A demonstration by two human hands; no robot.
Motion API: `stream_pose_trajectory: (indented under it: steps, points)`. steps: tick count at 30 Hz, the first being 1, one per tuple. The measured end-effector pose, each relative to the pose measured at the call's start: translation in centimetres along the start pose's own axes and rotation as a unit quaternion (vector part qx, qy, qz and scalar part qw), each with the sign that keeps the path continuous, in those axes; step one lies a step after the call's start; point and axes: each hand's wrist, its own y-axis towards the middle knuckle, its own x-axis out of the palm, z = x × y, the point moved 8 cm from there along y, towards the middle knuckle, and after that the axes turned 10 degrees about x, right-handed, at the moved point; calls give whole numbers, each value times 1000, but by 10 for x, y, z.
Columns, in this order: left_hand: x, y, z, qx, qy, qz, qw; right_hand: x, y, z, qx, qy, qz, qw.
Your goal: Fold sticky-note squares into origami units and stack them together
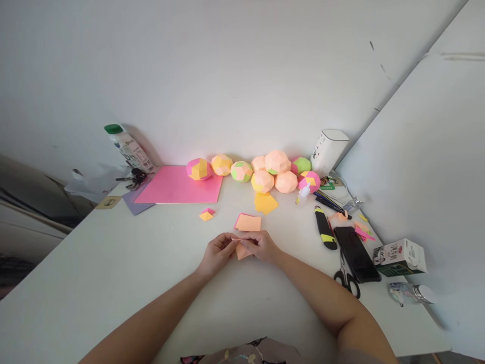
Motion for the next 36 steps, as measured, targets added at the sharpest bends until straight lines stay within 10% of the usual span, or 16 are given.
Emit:
stream_pose_trajectory:
  steps: [36]
  points:
    - [3,1,1,18,-5,-33,999,-2,-1,-6,4,12,12,1000]
